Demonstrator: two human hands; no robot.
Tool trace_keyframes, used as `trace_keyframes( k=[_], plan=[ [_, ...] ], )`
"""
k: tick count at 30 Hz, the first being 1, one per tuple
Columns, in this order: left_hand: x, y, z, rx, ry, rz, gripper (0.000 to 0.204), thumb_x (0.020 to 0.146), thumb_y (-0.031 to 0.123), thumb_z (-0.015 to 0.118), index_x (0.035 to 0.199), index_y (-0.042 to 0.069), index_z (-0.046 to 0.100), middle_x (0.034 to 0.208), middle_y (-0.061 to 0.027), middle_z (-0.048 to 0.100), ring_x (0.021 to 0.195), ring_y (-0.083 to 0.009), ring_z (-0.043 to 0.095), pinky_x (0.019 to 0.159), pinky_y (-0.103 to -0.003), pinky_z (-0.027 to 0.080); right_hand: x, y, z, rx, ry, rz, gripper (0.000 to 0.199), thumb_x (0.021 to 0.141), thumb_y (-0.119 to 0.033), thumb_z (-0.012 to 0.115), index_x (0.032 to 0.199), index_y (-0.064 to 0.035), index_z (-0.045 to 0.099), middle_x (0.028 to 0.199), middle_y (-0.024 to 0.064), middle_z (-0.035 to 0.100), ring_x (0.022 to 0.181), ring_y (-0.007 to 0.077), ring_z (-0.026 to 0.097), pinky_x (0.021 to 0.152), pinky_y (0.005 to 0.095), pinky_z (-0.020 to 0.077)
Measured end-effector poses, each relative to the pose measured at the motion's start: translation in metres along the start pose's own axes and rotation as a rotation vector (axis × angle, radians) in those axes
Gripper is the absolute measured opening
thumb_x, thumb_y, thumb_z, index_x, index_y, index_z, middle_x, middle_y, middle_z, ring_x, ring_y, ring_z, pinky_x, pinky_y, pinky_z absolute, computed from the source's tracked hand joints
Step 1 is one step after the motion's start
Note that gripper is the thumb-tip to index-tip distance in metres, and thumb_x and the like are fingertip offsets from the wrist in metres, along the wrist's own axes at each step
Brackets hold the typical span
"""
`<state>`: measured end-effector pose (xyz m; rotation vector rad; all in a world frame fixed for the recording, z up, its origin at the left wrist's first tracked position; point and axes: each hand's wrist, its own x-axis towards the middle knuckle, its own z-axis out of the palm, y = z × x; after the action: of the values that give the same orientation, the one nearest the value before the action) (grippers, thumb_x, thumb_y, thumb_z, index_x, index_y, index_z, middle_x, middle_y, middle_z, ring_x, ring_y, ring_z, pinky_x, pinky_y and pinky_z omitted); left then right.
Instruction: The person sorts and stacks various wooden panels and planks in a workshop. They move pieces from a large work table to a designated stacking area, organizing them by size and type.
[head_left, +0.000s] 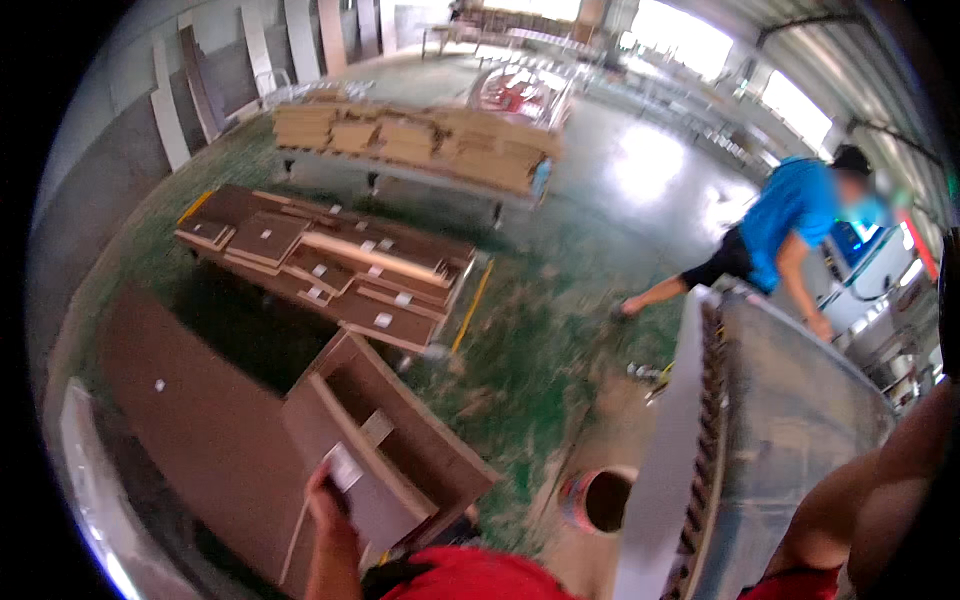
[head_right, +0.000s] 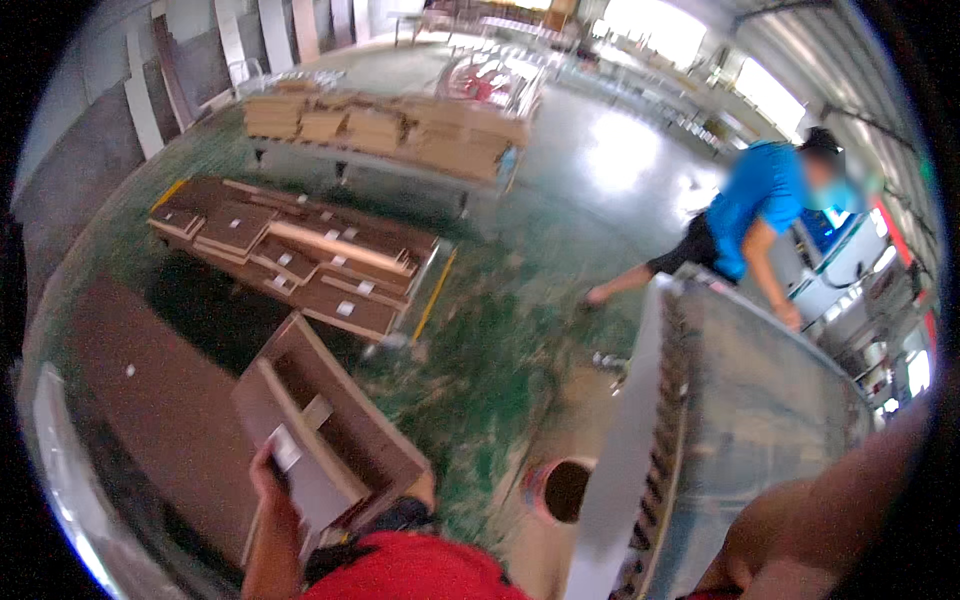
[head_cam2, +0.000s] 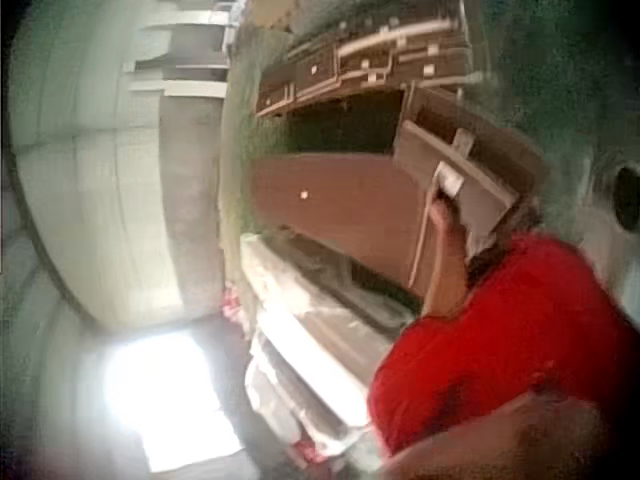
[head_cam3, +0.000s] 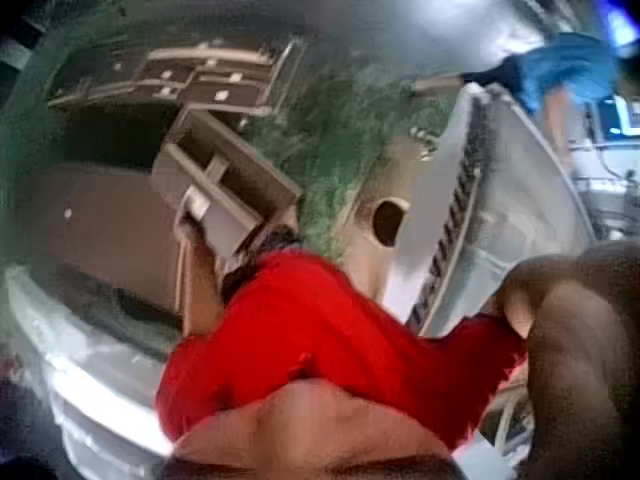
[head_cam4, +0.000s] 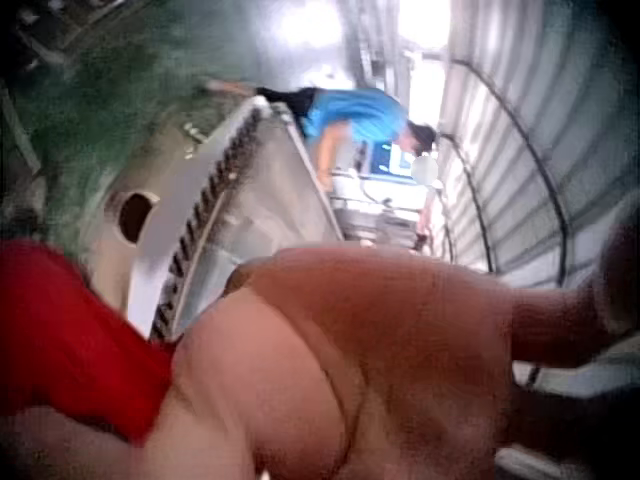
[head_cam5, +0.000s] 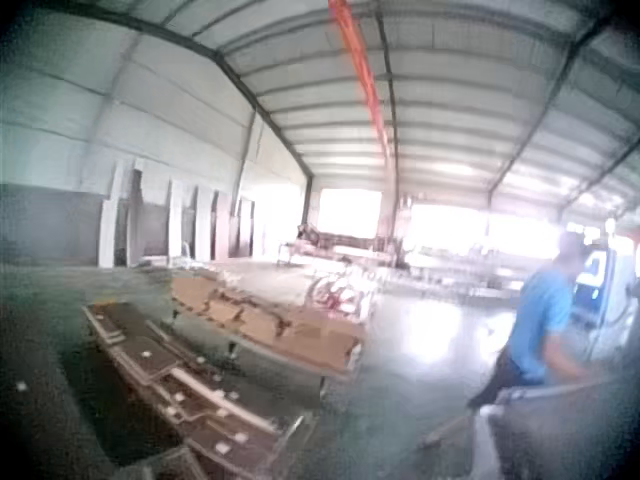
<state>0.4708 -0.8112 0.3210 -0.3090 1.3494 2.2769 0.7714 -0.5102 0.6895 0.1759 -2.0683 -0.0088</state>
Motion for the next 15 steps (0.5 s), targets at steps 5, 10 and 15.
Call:
trace_keyframes(
  k=[5, 10, 15],
  plan=[
    [0.11, -0.04, 0.06, -0.181, 0.097, -0.188, 0.035, 0.082, 0.029, 0.059, 0.108, 0.006, 0.063, 0.104, -0.0076, 0.066, 0.096, -0.0269, 0.062, 0.091, -0.04, 0.046, -0.005, 0.103, 0.172, 0.189, 0.092, 0.287, 0.027, 0.092, -0.023, 0.057, 0.111, -0.0041, 0.055, 0.113, 0.0075, 0.055, 0.101, 0.0162, 0.053, 0.087, 0.0289, 0.0438],
    [0.191, -0.047, 0.143, -0.245, 0.008, -0.427, 0.036, 0.081, 0.028, 0.058, 0.111, 0.007, 0.062, 0.106, -0.009, 0.066, 0.096, -0.0294, 0.062, 0.09, -0.043, 0.048, -0.204, 0.147, 0.346, 0.791, 0.039, 1.517, 0.034, 0.088, -0.014, 0.06, 0.12, -0.0098, 0.049, 0.103, 0.0031, 0.054, 0.092, 0.0143, 0.053, 0.078, 0.0305, 0.0473],
    [0.251, -0.041, 0.181, -0.308, 0.009, -0.39, 0.037, 0.082, 0.026, 0.057, 0.112, 0.005, 0.062, 0.106, -0.0116, 0.067, 0.097, -0.0305, 0.063, 0.089, -0.045, 0.05, -0.258, 0.15, 0.427, 1.391, 0.089, 1.911, 0.038, 0.093, -0.023, 0.053, 0.127, -0.0054, 0.046, 0.118, 0.0118, 0.056, 0.104, 0.0268, 0.057, 0.086, 0.0432, 0.0476]
  ],
)
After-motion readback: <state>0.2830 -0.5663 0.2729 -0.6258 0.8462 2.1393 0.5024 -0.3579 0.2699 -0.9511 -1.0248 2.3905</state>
